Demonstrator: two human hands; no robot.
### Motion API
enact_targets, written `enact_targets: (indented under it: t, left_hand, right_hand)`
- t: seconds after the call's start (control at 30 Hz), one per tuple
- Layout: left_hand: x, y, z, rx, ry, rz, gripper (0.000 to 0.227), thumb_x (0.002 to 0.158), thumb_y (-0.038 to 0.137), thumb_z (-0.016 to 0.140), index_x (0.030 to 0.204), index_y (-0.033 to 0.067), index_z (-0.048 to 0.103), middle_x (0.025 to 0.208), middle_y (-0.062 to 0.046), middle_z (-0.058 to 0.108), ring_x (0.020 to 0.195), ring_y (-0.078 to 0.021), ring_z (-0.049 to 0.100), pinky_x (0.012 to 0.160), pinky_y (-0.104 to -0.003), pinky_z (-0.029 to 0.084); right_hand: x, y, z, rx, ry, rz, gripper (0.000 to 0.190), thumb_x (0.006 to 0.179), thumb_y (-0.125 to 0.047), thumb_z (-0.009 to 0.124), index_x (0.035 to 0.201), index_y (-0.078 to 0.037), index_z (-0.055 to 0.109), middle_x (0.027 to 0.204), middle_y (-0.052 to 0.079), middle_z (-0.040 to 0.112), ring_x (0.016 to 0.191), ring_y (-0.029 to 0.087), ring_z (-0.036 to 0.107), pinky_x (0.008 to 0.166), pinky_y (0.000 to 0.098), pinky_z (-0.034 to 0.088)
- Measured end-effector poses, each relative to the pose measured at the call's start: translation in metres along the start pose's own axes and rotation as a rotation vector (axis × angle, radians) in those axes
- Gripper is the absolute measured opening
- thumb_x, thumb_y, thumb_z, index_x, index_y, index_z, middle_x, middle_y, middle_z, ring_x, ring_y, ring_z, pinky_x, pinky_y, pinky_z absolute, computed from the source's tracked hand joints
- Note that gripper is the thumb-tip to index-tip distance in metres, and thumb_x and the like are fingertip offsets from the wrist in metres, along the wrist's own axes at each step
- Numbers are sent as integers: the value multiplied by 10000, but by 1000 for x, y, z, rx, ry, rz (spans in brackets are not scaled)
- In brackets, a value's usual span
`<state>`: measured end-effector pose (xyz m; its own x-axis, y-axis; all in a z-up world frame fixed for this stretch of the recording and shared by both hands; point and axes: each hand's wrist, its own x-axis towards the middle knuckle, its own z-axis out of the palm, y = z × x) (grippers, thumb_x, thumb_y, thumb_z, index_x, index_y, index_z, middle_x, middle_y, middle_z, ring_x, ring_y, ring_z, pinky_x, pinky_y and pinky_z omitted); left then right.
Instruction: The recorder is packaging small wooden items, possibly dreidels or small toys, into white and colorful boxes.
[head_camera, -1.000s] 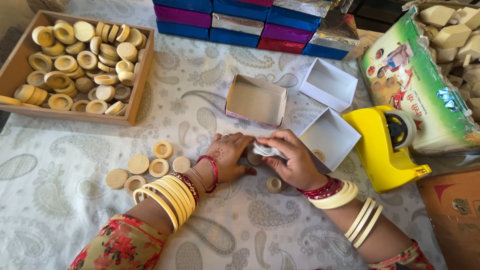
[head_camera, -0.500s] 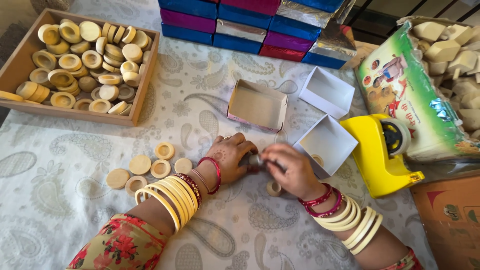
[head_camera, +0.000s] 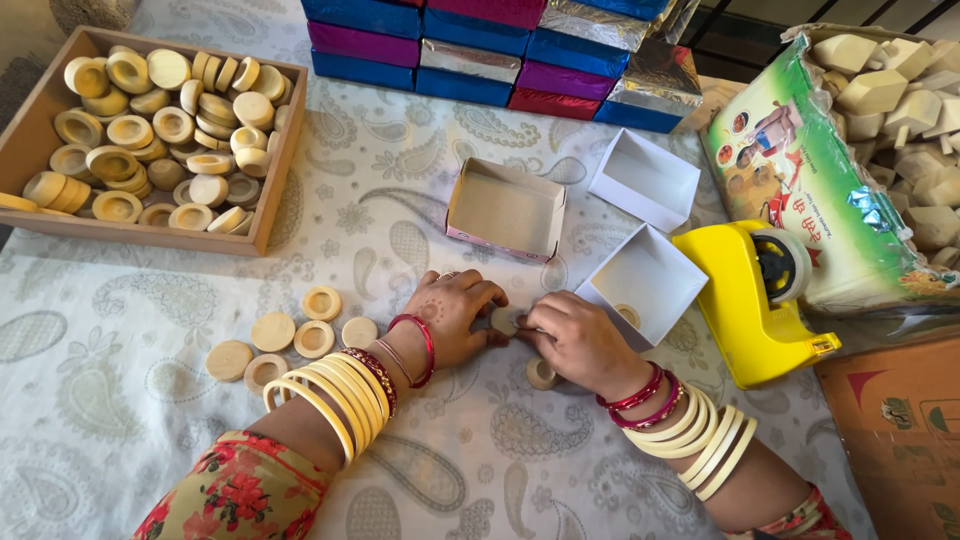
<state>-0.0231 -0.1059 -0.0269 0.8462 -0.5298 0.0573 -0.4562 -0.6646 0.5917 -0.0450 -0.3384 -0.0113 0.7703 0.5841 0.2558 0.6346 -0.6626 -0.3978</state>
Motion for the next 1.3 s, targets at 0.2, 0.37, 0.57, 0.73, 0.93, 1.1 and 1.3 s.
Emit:
enact_targets:
  t: [0.2, 0.37, 0.57, 0.73, 0.93, 1.1, 1.3]
  left_hand:
    - [3, -12, 14, 30, 108, 61, 317, 881, 383, 727, 1109, 166, 691, 1056, -66, 690, 1019, -293, 635, 908, -442, 433]
    - [6, -28, 37, -59, 243, 166, 155, 924, 263, 659, 982, 130, 713, 923, -89, 728, 887, -319, 680, 803, -455, 499]
    - [3, -14, 34, -170, 258, 193, 172, 893, 262, 711, 875, 93, 688, 820, -100, 720, 781, -324, 694, 691, -449, 529]
    - [2, -8, 28, -216, 194, 144, 212, 870, 277, 765, 847, 82, 685, 792, -116, 706, 733, -339, 685, 661, -440, 537]
    - [-8, 3, 37, -303, 225, 96, 227, 808, 164, 762, 960, 51, 637, 862, -129, 740, 811, -345, 720, 691, -428, 563]
    - [-9, 7, 38, -369, 304, 18, 196, 857, 160, 753, 987, 48, 657, 872, -146, 746, 802, -329, 746, 690, -401, 582]
    - [-12, 20, 33, -667, 418, -41, 237, 875, 197, 746, 1037, 63, 637, 902, -110, 773, 810, -284, 801, 684, -383, 604]
  right_hand:
    - [-1, 19, 7, 483, 179, 295, 126, 898, -31, 766, 1018, -20, 733, 951, 103, 763, 830, 278, 735, 718, 312, 586]
    - [12, -23, -10, 135, 207, -169, 431, 746, 71, 697, 1174, 19, 699, 1152, 162, 702, 1018, 312, 709, 880, 355, 587]
    - [1, 4, 6, 92, 115, -71, 529, 710, 134, 619, 1215, -3, 693, 1195, 153, 688, 1074, 313, 692, 886, 372, 584]
    - [0, 6, 7, 199, 90, -23, 485, 737, 104, 651, 1211, 2, 675, 1205, 142, 685, 1084, 300, 702, 891, 370, 594]
    - [0, -18, -12, -312, 167, -362, 344, 860, 42, 701, 1199, 73, 658, 1182, 179, 645, 1022, 332, 665, 845, 391, 570]
    - [3, 18, 7, 529, 56, 117, 456, 831, 118, 597, 1269, 49, 703, 1152, 148, 771, 1021, 215, 726, 892, 320, 573]
    - [-5, 36, 32, 1435, 67, 574, 348, 957, 52, 618, 1298, 26, 685, 1082, 114, 751, 921, 173, 692, 812, 320, 592]
